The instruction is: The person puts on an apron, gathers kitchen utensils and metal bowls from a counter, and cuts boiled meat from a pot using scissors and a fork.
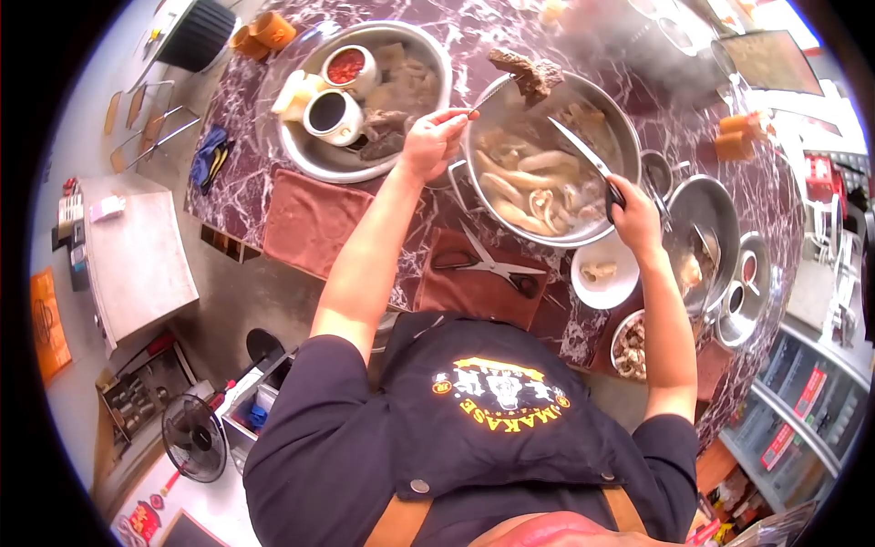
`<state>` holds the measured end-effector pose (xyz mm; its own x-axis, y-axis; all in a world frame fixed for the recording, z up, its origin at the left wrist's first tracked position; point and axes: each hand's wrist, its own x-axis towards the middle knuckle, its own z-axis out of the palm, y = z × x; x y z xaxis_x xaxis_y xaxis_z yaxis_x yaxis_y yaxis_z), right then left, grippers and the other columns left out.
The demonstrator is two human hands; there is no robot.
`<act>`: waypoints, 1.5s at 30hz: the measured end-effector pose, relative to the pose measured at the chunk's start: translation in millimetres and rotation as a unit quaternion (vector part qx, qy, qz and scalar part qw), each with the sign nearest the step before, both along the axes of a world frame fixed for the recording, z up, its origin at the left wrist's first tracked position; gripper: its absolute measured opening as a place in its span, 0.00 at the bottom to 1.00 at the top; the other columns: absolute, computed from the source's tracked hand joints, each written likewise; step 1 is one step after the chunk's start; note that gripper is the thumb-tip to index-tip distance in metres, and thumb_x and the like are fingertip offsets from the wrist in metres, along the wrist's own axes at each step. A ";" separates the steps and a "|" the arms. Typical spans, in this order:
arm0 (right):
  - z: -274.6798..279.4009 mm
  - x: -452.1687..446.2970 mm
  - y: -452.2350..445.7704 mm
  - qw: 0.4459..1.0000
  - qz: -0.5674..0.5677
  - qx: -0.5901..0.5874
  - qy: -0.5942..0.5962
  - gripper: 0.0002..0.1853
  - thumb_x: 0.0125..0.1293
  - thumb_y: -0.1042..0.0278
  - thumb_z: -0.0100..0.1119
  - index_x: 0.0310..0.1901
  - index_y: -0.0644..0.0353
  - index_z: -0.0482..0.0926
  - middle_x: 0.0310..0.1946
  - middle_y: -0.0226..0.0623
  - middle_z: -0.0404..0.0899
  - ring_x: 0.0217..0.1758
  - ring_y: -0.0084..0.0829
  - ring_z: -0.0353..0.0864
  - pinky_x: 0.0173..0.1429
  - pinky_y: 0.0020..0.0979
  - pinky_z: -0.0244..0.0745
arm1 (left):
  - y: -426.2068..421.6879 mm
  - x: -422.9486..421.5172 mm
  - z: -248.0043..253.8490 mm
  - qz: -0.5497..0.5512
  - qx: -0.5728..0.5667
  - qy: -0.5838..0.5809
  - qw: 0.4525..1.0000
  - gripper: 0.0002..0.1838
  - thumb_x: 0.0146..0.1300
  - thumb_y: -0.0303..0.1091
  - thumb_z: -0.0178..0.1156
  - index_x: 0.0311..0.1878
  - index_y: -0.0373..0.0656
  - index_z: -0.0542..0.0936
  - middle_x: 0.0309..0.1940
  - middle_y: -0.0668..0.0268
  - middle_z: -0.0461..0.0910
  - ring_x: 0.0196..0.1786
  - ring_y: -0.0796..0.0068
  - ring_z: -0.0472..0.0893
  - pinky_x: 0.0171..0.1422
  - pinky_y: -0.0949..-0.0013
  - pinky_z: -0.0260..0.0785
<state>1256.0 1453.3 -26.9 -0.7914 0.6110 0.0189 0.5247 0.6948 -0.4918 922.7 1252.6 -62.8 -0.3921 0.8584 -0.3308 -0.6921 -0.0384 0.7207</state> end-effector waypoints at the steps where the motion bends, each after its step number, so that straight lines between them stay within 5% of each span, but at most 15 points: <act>1: 2.1 6.4 -2.7 1.000 -0.010 -0.001 0.015 0.26 0.56 0.76 0.56 0.59 0.50 0.78 0.48 0.44 0.83 0.50 0.46 0.82 0.54 0.41 0.77 | -4.7 -7.0 1.5 0.013 0.016 -0.002 1.000 0.12 0.74 0.28 0.55 0.54 0.32 0.80 0.18 0.81 0.63 0.16 0.90 0.55 0.19 0.80 0.46; 6: 8.4 21.9 -21.0 0.985 -0.100 -0.133 0.041 0.27 0.56 0.82 0.54 0.61 0.60 0.77 0.48 0.45 0.84 0.51 0.35 0.85 0.58 0.30 0.74 | -49.1 -85.1 17.6 0.111 0.012 0.057 0.992 0.09 0.72 0.29 0.58 0.48 0.36 0.83 0.18 0.82 0.65 0.16 0.91 0.55 0.19 0.81 0.44; 10: 20.8 24.1 -42.6 0.967 -0.151 -0.187 0.084 0.28 0.59 0.87 0.50 0.62 0.63 0.76 0.49 0.41 0.84 0.52 0.26 0.82 0.58 0.25 0.73 | -87.1 -176.1 55.2 0.184 -0.103 0.311 0.927 0.10 0.72 0.29 0.57 0.50 0.39 0.85 0.29 0.74 0.81 0.19 0.93 0.64 0.19 0.85 0.54; 12: 14.7 30.7 -48.9 0.963 -0.157 -0.191 0.109 0.27 0.60 0.87 0.51 0.62 0.64 0.76 0.49 0.39 0.84 0.51 0.25 0.82 0.58 0.25 0.72 | -103.4 -244.4 39.4 0.220 -0.097 0.426 0.872 0.10 0.71 0.28 0.58 0.49 0.40 0.86 0.38 0.68 0.86 0.35 0.82 0.81 0.40 0.80 0.75; 14: 16.2 31.3 -58.5 0.958 -0.178 -0.191 0.119 0.27 0.61 0.86 0.52 0.63 0.64 0.75 0.42 0.35 0.83 0.44 0.22 0.80 0.54 0.22 0.72 | -121.9 -299.1 38.9 0.187 -0.172 0.453 0.855 0.10 0.69 0.29 0.60 0.49 0.38 0.86 0.41 0.66 0.88 0.43 0.79 0.84 0.48 0.74 0.77; 16: 11.7 35.7 -65.7 0.955 -0.198 -0.188 0.115 0.26 0.61 0.85 0.55 0.63 0.62 0.75 0.40 0.33 0.82 0.41 0.20 0.79 0.50 0.22 0.73 | -131.2 -332.0 40.6 0.168 -0.277 0.627 0.708 0.12 0.67 0.33 0.60 0.50 0.42 0.86 0.42 0.63 0.88 0.43 0.74 0.86 0.49 0.69 0.77; 17: 8.6 39.7 -68.4 0.955 -0.207 -0.187 0.106 0.27 0.60 0.85 0.55 0.63 0.62 0.75 0.39 0.33 0.82 0.40 0.20 0.79 0.49 0.22 0.73 | -129.8 -344.9 35.5 0.169 -0.273 0.625 0.711 0.12 0.67 0.33 0.60 0.50 0.42 0.86 0.42 0.63 0.88 0.43 0.74 0.86 0.49 0.69 0.77; 19: 6.9 44.7 -75.0 0.950 -0.224 -0.197 0.097 0.27 0.60 0.85 0.55 0.63 0.61 0.76 0.37 0.31 0.82 0.39 0.20 0.79 0.47 0.22 0.73 | -128.0 -363.0 18.5 0.142 -0.358 0.712 0.587 0.14 0.64 0.39 0.59 0.50 0.50 0.86 0.44 0.62 0.87 0.46 0.64 0.86 0.51 0.63 0.77; 24: 1.6 52.7 -81.7 0.948 -0.230 -0.207 0.069 0.28 0.60 0.87 0.56 0.64 0.64 0.73 0.40 0.30 0.82 0.41 0.19 0.79 0.48 0.21 0.73 | -86.6 -361.8 -35.9 0.012 -0.497 0.695 0.519 0.16 0.66 0.43 0.52 0.49 0.58 0.86 0.48 0.62 0.85 0.52 0.56 0.84 0.56 0.55 0.75; 26: 5.4 47.6 -88.7 0.937 -0.240 -0.239 0.088 0.28 0.60 0.88 0.56 0.64 0.64 0.73 0.41 0.30 0.82 0.42 0.19 0.79 0.48 0.20 0.72 | -69.6 -359.5 -50.9 0.056 -0.490 0.690 0.529 0.15 0.66 0.43 0.51 0.49 0.58 0.86 0.48 0.62 0.86 0.52 0.55 0.83 0.56 0.55 0.75; 30: 8.5 42.5 -91.1 0.937 -0.242 -0.243 0.061 0.28 0.61 0.88 0.56 0.65 0.63 0.73 0.40 0.30 0.82 0.41 0.18 0.79 0.47 0.19 0.72 | -49.3 -360.3 -27.8 -0.029 -0.451 0.752 0.480 0.16 0.68 0.41 0.49 0.50 0.59 0.85 0.51 0.62 0.84 0.56 0.57 0.82 0.58 0.54 0.74; 33: 1.2 44.0 -90.8 0.937 -0.243 -0.241 0.076 0.28 0.60 0.87 0.56 0.64 0.63 0.74 0.40 0.31 0.82 0.41 0.19 0.79 0.48 0.20 0.72 | -45.3 -362.5 -1.5 -0.078 -0.425 0.756 0.492 0.15 0.67 0.39 0.54 0.52 0.57 0.84 0.52 0.62 0.84 0.57 0.59 0.81 0.61 0.57 0.72; 39: -4.1 48.0 -93.7 0.935 -0.256 -0.238 0.064 0.28 0.57 0.87 0.53 0.62 0.64 0.76 0.42 0.35 0.84 0.43 0.21 0.81 0.51 0.23 0.74 | -4.6 -367.5 17.6 -0.141 -0.496 0.751 0.411 0.16 0.66 0.34 0.52 0.53 0.54 0.85 0.53 0.61 0.84 0.57 0.59 0.83 0.61 0.57 0.74; 45: -9.0 50.6 -95.5 0.943 -0.235 -0.234 0.039 0.28 0.59 0.87 0.50 0.63 0.64 0.74 0.44 0.33 0.82 0.43 0.21 0.81 0.51 0.23 0.75 | 41.7 -348.3 45.0 -0.206 -0.518 0.722 0.410 0.18 0.66 0.35 0.53 0.56 0.47 0.83 0.55 0.57 0.83 0.59 0.59 0.82 0.60 0.58 0.75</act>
